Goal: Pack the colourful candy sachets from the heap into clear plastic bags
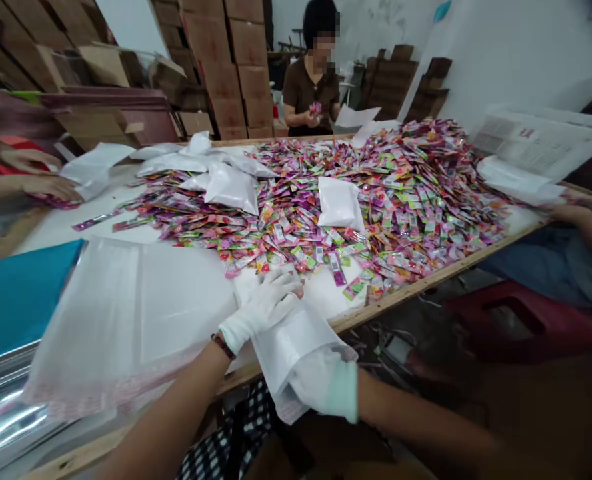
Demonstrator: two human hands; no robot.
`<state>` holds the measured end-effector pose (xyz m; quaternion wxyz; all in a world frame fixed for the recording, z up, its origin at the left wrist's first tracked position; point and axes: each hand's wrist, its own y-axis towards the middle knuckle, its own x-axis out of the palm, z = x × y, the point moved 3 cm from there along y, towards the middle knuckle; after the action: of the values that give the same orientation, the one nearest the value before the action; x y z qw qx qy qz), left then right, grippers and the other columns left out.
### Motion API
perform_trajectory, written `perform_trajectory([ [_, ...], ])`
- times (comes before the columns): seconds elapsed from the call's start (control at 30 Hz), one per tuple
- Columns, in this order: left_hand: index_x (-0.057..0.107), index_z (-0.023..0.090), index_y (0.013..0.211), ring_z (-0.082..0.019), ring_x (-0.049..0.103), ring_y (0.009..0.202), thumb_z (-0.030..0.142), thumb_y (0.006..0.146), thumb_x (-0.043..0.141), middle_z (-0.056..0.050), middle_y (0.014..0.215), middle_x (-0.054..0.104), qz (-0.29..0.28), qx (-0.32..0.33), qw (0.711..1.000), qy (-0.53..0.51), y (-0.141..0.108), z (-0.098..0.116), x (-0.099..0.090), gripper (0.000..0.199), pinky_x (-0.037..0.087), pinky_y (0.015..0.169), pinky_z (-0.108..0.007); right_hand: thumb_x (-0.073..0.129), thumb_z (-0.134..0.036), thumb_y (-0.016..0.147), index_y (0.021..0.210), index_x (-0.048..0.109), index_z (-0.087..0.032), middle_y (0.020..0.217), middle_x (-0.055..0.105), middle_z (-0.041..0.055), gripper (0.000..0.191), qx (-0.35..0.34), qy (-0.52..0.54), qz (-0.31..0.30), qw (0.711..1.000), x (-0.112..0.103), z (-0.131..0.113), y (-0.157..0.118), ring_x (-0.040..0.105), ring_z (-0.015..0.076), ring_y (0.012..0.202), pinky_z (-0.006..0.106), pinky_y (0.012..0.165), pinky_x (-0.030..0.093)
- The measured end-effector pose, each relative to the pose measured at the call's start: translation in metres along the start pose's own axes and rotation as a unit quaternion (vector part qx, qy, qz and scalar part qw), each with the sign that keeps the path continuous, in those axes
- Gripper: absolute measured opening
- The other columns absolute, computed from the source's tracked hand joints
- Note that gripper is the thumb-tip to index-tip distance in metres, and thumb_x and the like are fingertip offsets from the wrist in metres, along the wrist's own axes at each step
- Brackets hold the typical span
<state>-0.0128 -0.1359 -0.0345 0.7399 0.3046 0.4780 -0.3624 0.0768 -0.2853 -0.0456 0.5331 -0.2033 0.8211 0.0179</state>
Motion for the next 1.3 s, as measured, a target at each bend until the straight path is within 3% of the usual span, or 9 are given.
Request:
perform_trajectory([
  [0.17, 0.065, 0.026, 0.124, -0.035, 0.036, 0.134, 0.045, 0.093, 0.046, -0.01, 0.136, 0.055, 0.057, -0.02, 0.996, 0.058, -0.008, 0.008, 0.019, 0.041, 0.019, 0.112, -0.065, 0.048, -0.028, 0.095, 0.095, 0.067, -0.021, 0.092, 0.07, 0.0042, 0.02, -0.003, 0.104, 0.074, 0.992, -0.057, 0.037, -0.05, 0.064, 0.0173, 0.087, 0.03, 0.081, 0.048],
  [0.27, 0.062, 0.025, 0.129, -0.037, 0.035, 0.136, 0.051, 0.089, 0.051, -0.012, 0.139, 0.052, 0.046, -0.012, 0.996, 0.074, -0.009, 0.011, 0.024, 0.048, 0.017, 0.111, -0.068, 0.056, -0.038, 0.089, 0.089, 0.06, -0.02, 0.086, 0.066, 0.0032, 0.018, 0.115, 0.108, 0.161, 0.974, -0.069, 0.073, -0.063, 0.061, 0.0169, 0.079, 0.029, 0.074, 0.045],
  [0.47, 0.052, 0.031, 0.138, -0.033, 0.037, 0.137, 0.046, 0.094, 0.045, -0.009, 0.146, 0.048, 0.014, 0.044, 0.996, 0.073, -0.022, 0.038, 0.023, 0.046, 0.013, 0.114, -0.067, 0.059, -0.025, 0.083, 0.098, 0.056, -0.021, 0.082, 0.067, -0.0013, 0.016, 0.176, 0.178, 0.068, 0.966, -0.03, 0.098, -0.054, 0.061, 0.0147, 0.072, 0.025, 0.067, 0.041],
  [0.73, 0.054, 0.032, 0.137, -0.034, 0.032, 0.142, 0.049, 0.096, 0.042, -0.008, 0.147, 0.049, -0.014, 0.065, 0.994, 0.09, -0.035, 0.039, 0.038, 0.046, 0.01, 0.116, -0.066, 0.047, -0.03, 0.094, 0.09, 0.064, -0.019, 0.088, 0.069, 0.0045, 0.02, 0.156, 0.035, 0.016, 0.987, -0.037, 0.087, -0.068, 0.062, 0.0188, 0.084, 0.028, 0.072, 0.037],
  [0.9, 0.049, 0.033, 0.142, -0.035, 0.025, 0.146, 0.045, 0.097, 0.044, -0.009, 0.154, 0.041, -0.022, 0.061, 0.994, 0.093, -0.045, 0.044, 0.033, 0.047, 0.01, 0.116, -0.068, 0.056, -0.022, 0.083, 0.088, 0.07, -0.024, 0.086, 0.072, 0.0017, 0.015, 0.097, 0.054, -0.18, 0.977, 0.012, 0.096, -0.106, 0.066, 0.0183, 0.08, 0.026, 0.065, 0.039],
  [1.03, 0.037, 0.027, 0.15, -0.036, 0.02, 0.149, 0.051, 0.093, 0.048, -0.014, 0.158, 0.032, -0.032, 0.092, 0.993, 0.064, -0.078, 0.05, 0.026, 0.063, 0.01, 0.116, -0.069, 0.063, -0.008, 0.071, 0.084, 0.076, -0.02, 0.084, 0.074, 0.0106, 0.022, 0.237, -0.111, -0.269, 0.927, 0.03, 0.141, -0.136, 0.07, 0.0259, 0.078, 0.031, 0.064, 0.046],
  [1.1, 0.027, 0.023, 0.154, -0.037, 0.018, 0.149, 0.061, 0.088, 0.051, -0.017, 0.16, 0.026, -0.033, 0.113, 0.992, 0.05, -0.103, 0.049, 0.027, 0.08, 0.011, 0.118, -0.067, 0.058, -0.009, 0.078, 0.099, 0.076, -0.019, 0.09, 0.074, 0.0138, 0.029, 0.255, -0.144, -0.203, 0.934, 0.014, 0.16, -0.133, 0.071, 0.0266, 0.081, 0.033, 0.07, 0.05],
  [1.17, 0.02, 0.021, 0.156, -0.039, 0.018, 0.149, 0.069, 0.08, 0.057, -0.018, 0.161, 0.023, -0.025, 0.121, 0.991, 0.049, -0.126, 0.047, 0.031, 0.097, 0.014, 0.119, -0.065, 0.047, -0.012, 0.088, 0.12, 0.068, -0.019, 0.105, 0.072, 0.0151, 0.039, 0.19, -0.145, -0.058, 0.969, -0.011, 0.166, -0.115, 0.07, 0.0256, 0.092, 0.036, 0.081, 0.052],
  [1.3, 0.037, 0.02, 0.149, -0.037, 0.032, 0.144, 0.038, 0.084, 0.064, -0.018, 0.153, 0.041, 0.061, 0.123, 0.985, 0.1, -0.149, 0.051, 0.044, 0.073, 0.024, 0.117, -0.062, 0.04, -0.013, 0.095, 0.138, 0.054, -0.022, 0.137, 0.057, 0.0135, 0.047, -0.125, -0.163, 0.164, 0.965, -0.039, 0.142, -0.062, 0.049, 0.0259, 0.13, 0.046, 0.105, 0.042],
])
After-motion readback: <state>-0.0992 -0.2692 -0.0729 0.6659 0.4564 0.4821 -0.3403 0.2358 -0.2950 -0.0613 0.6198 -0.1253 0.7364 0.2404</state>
